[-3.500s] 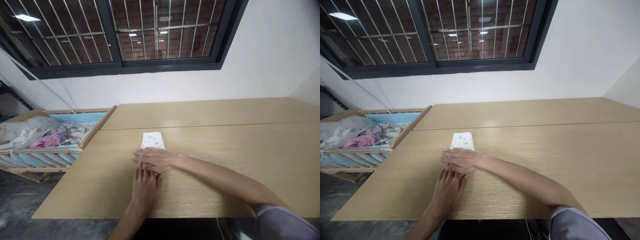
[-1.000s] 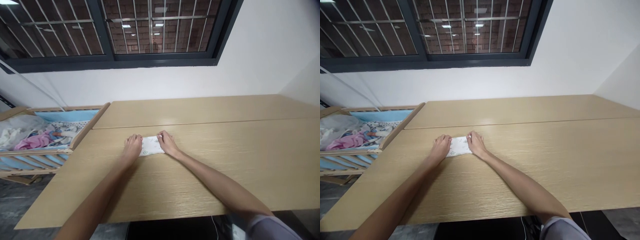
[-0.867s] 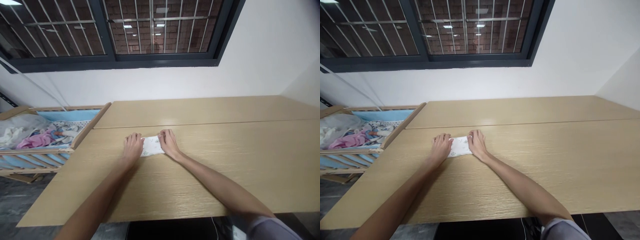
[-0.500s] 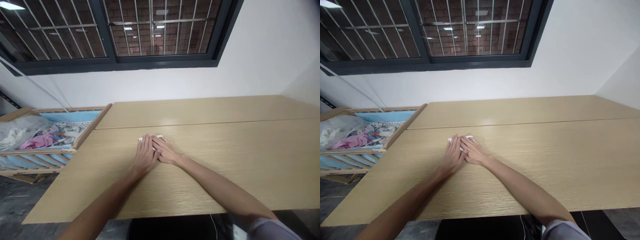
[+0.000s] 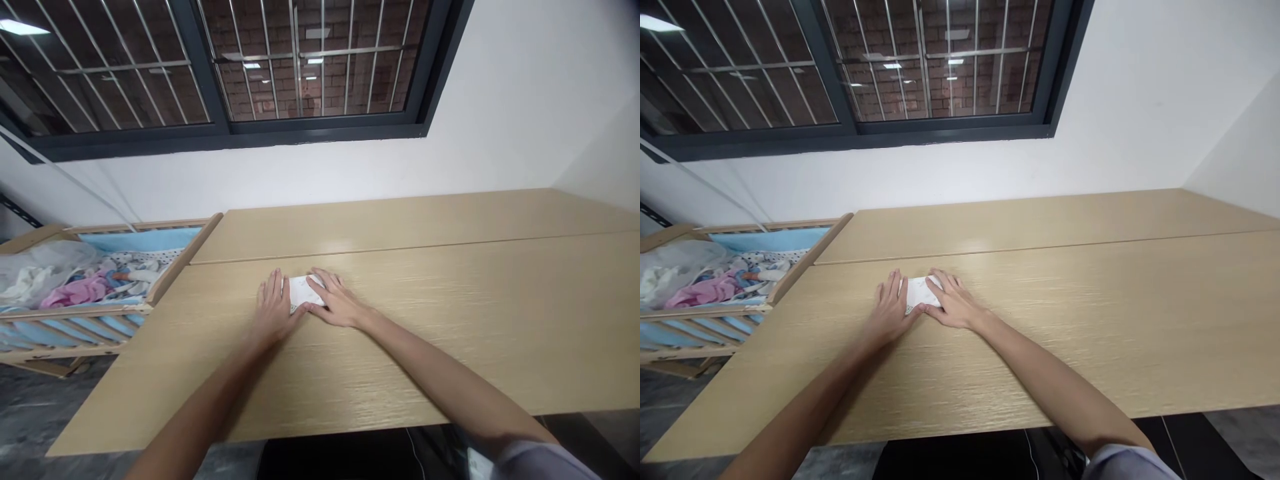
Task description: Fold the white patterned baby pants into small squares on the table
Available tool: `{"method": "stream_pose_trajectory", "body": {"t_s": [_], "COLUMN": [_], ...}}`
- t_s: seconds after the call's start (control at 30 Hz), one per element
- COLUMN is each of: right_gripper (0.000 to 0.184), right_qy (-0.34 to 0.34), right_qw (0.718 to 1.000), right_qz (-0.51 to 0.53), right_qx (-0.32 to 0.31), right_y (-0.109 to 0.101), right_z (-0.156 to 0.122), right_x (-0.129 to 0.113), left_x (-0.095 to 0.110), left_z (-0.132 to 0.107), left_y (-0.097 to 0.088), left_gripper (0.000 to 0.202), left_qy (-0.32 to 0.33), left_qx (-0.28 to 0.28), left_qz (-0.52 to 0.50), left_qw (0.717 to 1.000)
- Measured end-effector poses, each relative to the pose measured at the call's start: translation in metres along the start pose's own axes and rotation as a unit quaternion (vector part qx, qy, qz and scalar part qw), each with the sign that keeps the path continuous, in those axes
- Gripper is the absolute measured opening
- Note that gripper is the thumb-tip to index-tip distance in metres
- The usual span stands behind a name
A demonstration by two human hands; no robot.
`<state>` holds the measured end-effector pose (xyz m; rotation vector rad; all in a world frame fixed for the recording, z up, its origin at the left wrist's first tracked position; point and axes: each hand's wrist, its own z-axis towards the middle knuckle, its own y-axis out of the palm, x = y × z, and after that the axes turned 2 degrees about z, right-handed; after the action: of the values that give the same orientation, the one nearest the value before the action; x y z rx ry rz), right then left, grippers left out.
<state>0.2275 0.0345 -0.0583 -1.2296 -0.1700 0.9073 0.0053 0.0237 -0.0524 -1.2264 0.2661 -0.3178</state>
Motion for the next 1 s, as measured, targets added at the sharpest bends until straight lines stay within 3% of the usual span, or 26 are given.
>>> {"method": "stream_pose_trajectory", "body": {"t_s": [0.1, 0.2, 0.43, 0.6, 0.73, 0.8, 0.9, 1.0], "right_gripper": [0.08, 0.081, 0.071, 0.047, 0.043, 0.047, 0.05, 0.05], "right_qy": [-0.009, -0.008, 0.022, 0.061, 0.11, 0.155, 0.234, 0.258], "right_qw": [0.999, 0.998, 0.991, 0.966, 0.893, 0.874, 0.879, 0.892], "right_qz": [0.035, 0.069, 0.121, 0.23, 0.414, 0.437, 0.397, 0.359], "right_qx": [-0.001, -0.004, 0.045, 0.103, 0.141, 0.148, 0.125, 0.088], "right_y": [-0.003, -0.003, 0.012, 0.008, -0.014, -0.024, -0.024, -0.007], "right_z": [0.0, 0.001, 0.006, 0.013, 0.028, 0.039, 0.054, 0.062], "right_x": [0.001, 0.005, 0.019, 0.016, 0.014, 0.018, 0.03, 0.045], "left_x": [-0.013, -0.025, -0.028, -0.021, -0.018, -0.016, -0.01, -0.003], "left_z": [0.005, 0.007, 0.007, 0.01, 0.013, 0.013, 0.011, 0.01], "left_y": [-0.021, -0.029, -0.018, -0.03, -0.042, -0.04, -0.027, -0.013], "left_gripper": [0.076, 0.065, 0.038, 0.024, 0.032, 0.04, 0.054, 0.055], "left_qy": [0.066, 0.1, 0.061, 0.01, -0.048, -0.071, -0.115, -0.158], "left_qx": [-0.027, -0.05, -0.032, 0.003, -0.006, -0.032, -0.062, -0.08], "left_qz": [-0.038, -0.089, -0.171, -0.238, -0.341, -0.396, -0.432, -0.401], "left_qw": [0.997, 0.99, 0.983, 0.971, 0.939, 0.915, 0.892, 0.899]}}
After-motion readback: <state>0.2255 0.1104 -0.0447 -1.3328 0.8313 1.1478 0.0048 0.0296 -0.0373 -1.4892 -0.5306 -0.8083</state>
